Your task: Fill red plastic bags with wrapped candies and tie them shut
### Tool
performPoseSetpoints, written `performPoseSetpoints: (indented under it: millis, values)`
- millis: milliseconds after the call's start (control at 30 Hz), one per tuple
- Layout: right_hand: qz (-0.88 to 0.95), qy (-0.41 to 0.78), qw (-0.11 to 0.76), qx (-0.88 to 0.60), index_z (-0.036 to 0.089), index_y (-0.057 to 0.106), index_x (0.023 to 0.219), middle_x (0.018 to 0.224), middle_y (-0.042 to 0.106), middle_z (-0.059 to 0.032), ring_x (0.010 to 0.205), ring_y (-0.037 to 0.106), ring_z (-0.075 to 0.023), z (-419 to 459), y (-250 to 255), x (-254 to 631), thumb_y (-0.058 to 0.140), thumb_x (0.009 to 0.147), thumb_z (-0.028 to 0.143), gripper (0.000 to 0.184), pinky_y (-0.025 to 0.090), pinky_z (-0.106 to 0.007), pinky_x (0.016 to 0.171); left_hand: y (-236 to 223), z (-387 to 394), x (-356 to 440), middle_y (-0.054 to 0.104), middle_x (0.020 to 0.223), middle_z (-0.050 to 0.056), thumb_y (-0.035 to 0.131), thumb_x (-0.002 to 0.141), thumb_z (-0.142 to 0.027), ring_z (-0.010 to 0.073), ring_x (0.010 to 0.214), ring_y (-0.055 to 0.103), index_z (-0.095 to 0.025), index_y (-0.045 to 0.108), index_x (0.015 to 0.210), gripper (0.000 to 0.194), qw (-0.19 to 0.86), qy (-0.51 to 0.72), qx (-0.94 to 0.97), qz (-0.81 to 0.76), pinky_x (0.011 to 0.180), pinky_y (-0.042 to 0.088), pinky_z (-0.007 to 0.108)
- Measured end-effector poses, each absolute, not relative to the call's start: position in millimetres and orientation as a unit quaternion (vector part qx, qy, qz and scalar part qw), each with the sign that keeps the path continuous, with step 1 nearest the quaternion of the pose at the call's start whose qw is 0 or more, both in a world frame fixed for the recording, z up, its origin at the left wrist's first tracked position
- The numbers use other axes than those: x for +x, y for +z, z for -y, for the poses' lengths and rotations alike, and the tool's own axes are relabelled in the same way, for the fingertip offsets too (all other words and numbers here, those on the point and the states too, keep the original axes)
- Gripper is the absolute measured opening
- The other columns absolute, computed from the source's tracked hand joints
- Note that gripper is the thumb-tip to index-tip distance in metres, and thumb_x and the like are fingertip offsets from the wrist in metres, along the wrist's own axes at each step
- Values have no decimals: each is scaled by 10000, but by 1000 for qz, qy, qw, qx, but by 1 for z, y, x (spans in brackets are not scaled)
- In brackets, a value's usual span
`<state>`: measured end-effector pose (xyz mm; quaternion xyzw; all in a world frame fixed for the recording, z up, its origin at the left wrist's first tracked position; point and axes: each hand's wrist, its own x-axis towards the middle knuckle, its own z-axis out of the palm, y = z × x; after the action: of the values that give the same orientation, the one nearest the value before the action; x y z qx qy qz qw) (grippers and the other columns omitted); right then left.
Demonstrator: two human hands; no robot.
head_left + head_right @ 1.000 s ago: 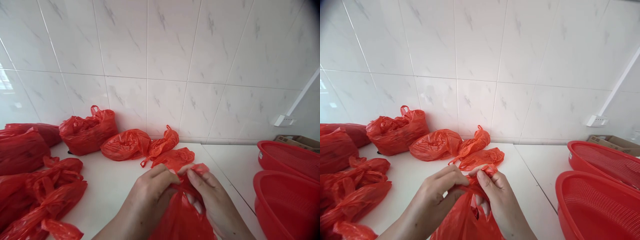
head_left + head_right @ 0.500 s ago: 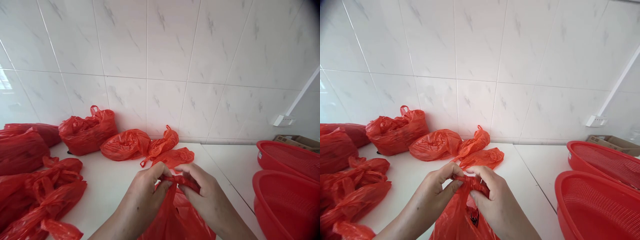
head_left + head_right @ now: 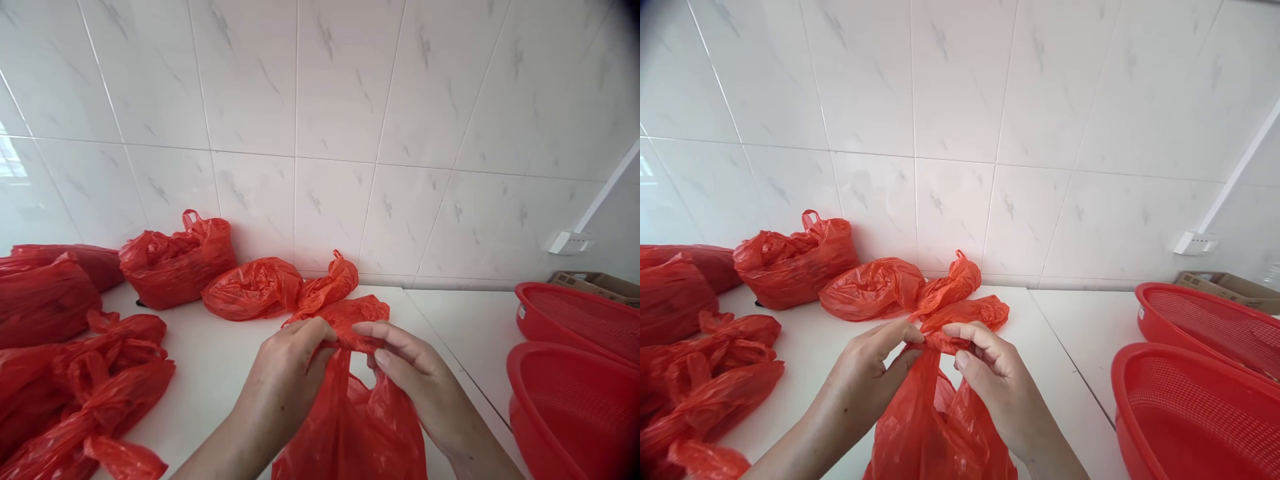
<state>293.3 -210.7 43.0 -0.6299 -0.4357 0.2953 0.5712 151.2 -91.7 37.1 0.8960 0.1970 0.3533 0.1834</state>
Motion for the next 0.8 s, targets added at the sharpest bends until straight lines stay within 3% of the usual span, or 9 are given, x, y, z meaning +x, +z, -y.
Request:
performPoseSetpoints:
  millis: [167,333,433,600,800]
  values:
    - [457,250,584,-623,244,627,1048,1085,647,-22,1023,574,-186,199,33,301,525,845,344,248,435,-325,900,36,85,152,599,701,-36,471,826,-85,127,632,525,-227,546,795,164,157,371,895,-192,592,375,232]
    - [393,90,605,-686,227,594,978,1015,639,-25,928,577,-175,192,26,321,497,833,288,184,438,-312,830,40,88,147,619,843,0,470,808,-38,141,741,546,-204,530,728,194,158,372,903,-147,661,408,255]
    - [346,45,601,-719,220,575,956,950,630,-35,862,568,-182,187,16,343,499,799,292,188,441,-304,758,47,93,142,600,750,-12,439,794,-5,127,679,528,-194,506,676,232,141,326,931,-80,670,419,264]
    - [289,13,521,-803,231,550,975,995,632,-54,884,583,-201,175,-22,384,454,764,287,239,435,-306,742,66,113,134,573,649,-53,387,738,54,91,582,502,-201,484,650,287,97,203,974,38,875,422,341]
    - [304,58,462,-831,227,557,906,926,634,-56,826,577,-210,164,-65,407,458,713,232,217,411,-323,722,74,126,132,525,534,-27,534,792,-88,125,516,473,-215,414,555,295,144,98,977,120,523,403,260]
